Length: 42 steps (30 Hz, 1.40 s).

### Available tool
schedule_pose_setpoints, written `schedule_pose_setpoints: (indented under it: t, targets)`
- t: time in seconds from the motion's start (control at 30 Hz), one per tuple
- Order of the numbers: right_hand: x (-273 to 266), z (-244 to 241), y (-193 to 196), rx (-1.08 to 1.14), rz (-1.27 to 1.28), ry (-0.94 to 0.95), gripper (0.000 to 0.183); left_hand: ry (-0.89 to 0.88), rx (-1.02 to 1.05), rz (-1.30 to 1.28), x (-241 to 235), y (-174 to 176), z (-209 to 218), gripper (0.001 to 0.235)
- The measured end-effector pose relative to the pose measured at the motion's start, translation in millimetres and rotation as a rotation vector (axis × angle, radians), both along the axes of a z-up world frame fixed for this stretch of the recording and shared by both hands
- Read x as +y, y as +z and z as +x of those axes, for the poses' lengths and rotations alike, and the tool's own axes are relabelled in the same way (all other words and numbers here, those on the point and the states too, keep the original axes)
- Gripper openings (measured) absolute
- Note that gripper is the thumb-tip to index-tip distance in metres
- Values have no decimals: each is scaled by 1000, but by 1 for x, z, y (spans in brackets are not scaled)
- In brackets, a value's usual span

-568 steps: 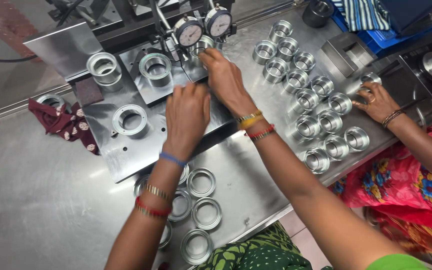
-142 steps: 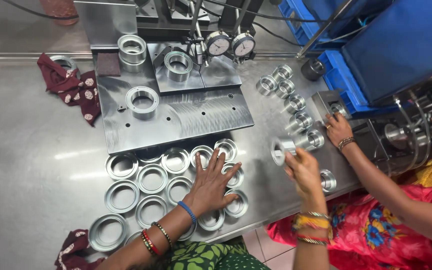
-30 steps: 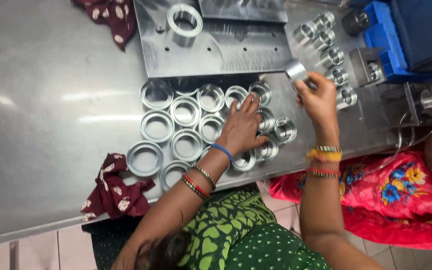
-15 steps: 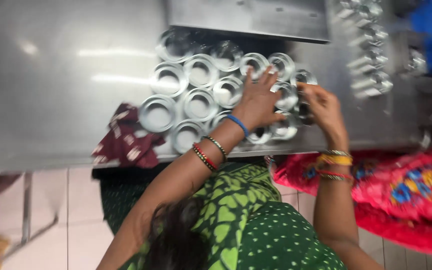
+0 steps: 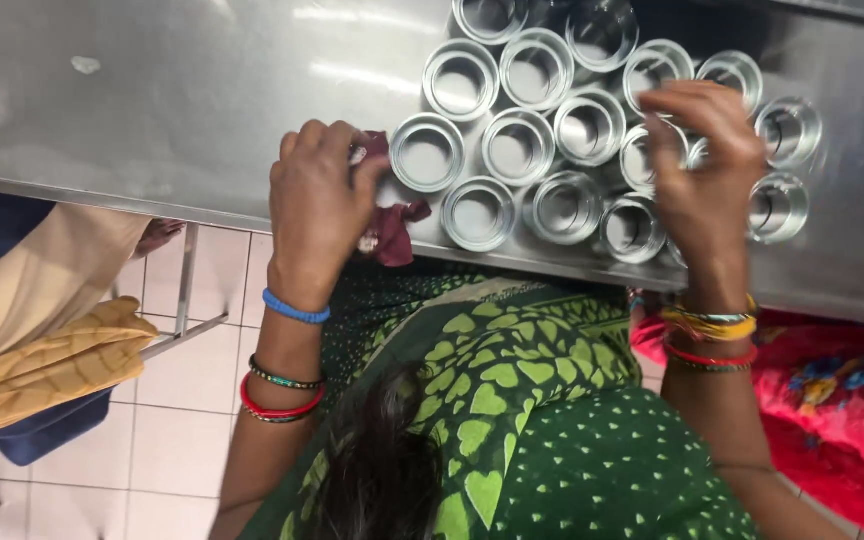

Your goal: Polishing cylindrical metal components with a cloth at a metal fabrication station.

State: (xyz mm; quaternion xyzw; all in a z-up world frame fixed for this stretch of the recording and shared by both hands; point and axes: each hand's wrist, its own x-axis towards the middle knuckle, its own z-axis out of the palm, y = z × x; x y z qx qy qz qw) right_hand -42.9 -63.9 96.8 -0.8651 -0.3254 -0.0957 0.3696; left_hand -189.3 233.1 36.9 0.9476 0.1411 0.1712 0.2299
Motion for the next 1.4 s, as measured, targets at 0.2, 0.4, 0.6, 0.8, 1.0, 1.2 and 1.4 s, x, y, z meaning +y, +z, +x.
schedule_pose_setpoints:
  t: [0.2,0.4,0.6,0.8,1.0,1.2,1.4]
  targets:
    - [64,-48,2,437,85,318,45,-37,-30,-1050,-16,58,7,29]
    - [59,-58,-34,1098,328,406,46,-252,-186,-776,-27,36,7,26]
    - [15,-36,-20,1181,426,337,34,-185,-84,-845,-21,31,5,29]
    - [19,-27,8,440,11,240,48,-208,89,-749,-30,41,16,35]
    - [26,-60,-7,858,-67,322,64,-614,100,-1298,-46,44,21,35]
    - [9,-50,21,792,557,530,25,-277,229,-499,-37,40,19,19]
    - [-7,-39,17,945,677,148,21,-366,-74,224,-25,17,-1,33]
